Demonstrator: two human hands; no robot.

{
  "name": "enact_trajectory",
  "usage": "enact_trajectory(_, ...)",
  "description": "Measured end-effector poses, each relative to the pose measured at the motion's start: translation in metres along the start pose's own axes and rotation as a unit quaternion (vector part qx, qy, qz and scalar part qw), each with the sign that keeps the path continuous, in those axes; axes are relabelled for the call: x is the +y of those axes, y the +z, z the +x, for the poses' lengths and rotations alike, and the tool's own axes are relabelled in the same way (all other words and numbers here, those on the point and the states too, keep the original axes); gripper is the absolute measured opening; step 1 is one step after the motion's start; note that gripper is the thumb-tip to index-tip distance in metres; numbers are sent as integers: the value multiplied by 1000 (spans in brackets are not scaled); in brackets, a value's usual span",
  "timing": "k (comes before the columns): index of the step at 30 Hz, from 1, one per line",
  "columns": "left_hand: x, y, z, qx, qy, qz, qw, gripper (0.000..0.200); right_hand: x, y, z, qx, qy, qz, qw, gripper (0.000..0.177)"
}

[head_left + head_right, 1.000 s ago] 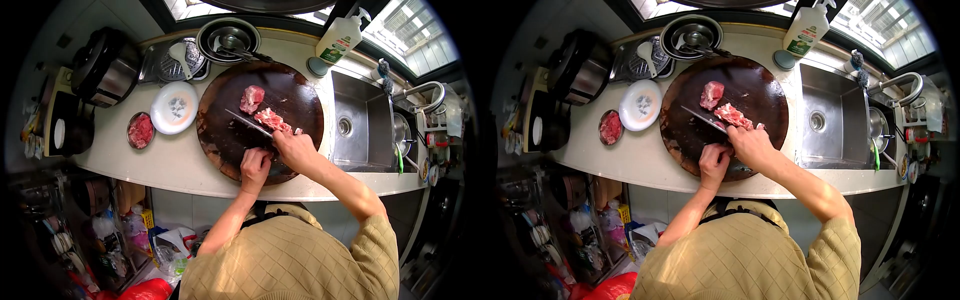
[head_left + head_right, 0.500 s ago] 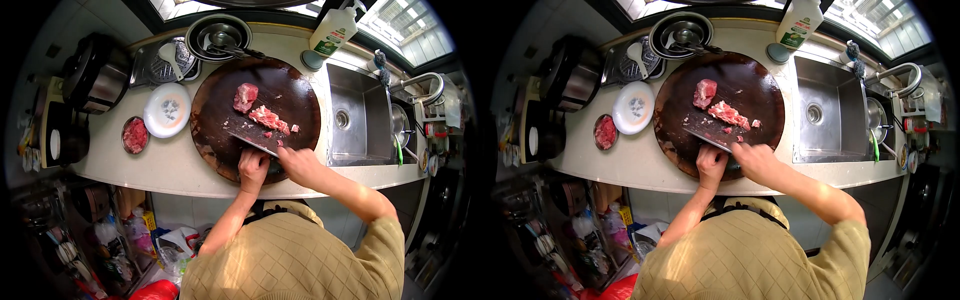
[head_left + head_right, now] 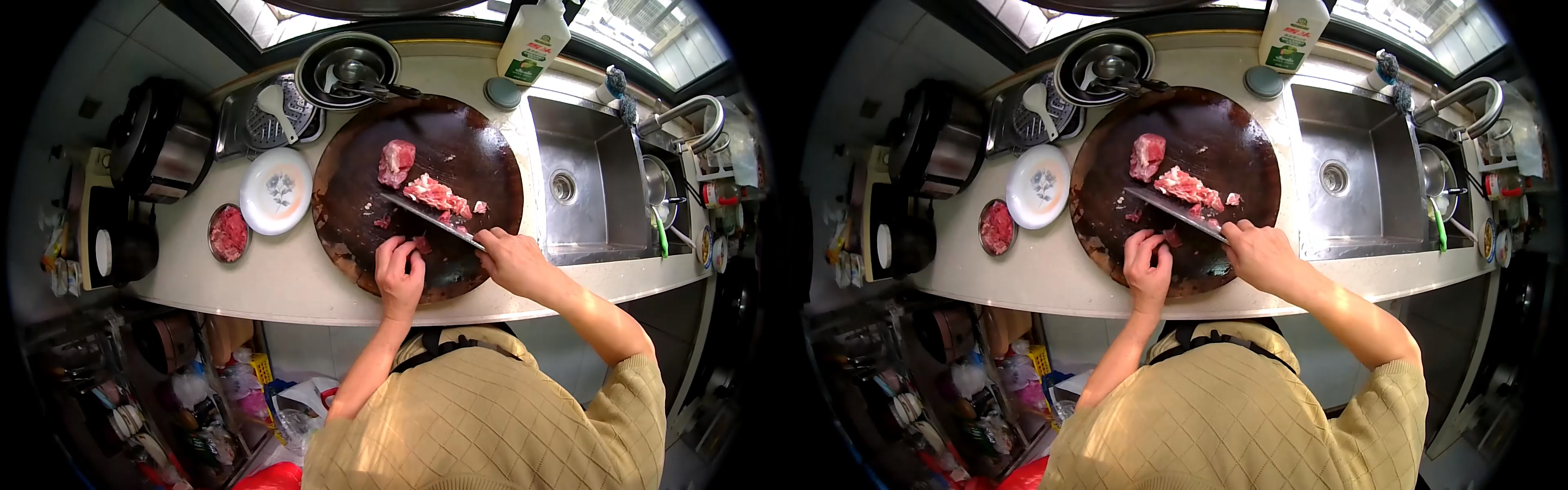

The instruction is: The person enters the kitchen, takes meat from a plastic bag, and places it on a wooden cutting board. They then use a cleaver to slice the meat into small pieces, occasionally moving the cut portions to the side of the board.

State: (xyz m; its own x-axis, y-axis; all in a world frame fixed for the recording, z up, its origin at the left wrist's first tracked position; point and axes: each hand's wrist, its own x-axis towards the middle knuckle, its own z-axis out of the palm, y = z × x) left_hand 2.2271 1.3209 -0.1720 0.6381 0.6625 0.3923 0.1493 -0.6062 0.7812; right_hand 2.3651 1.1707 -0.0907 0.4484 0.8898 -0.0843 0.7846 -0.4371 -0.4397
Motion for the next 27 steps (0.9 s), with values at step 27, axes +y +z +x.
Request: enact_trajectory(27,-1,25,-7,37,19,42,998,14,-18,17,31,21,-56,28,998,12)
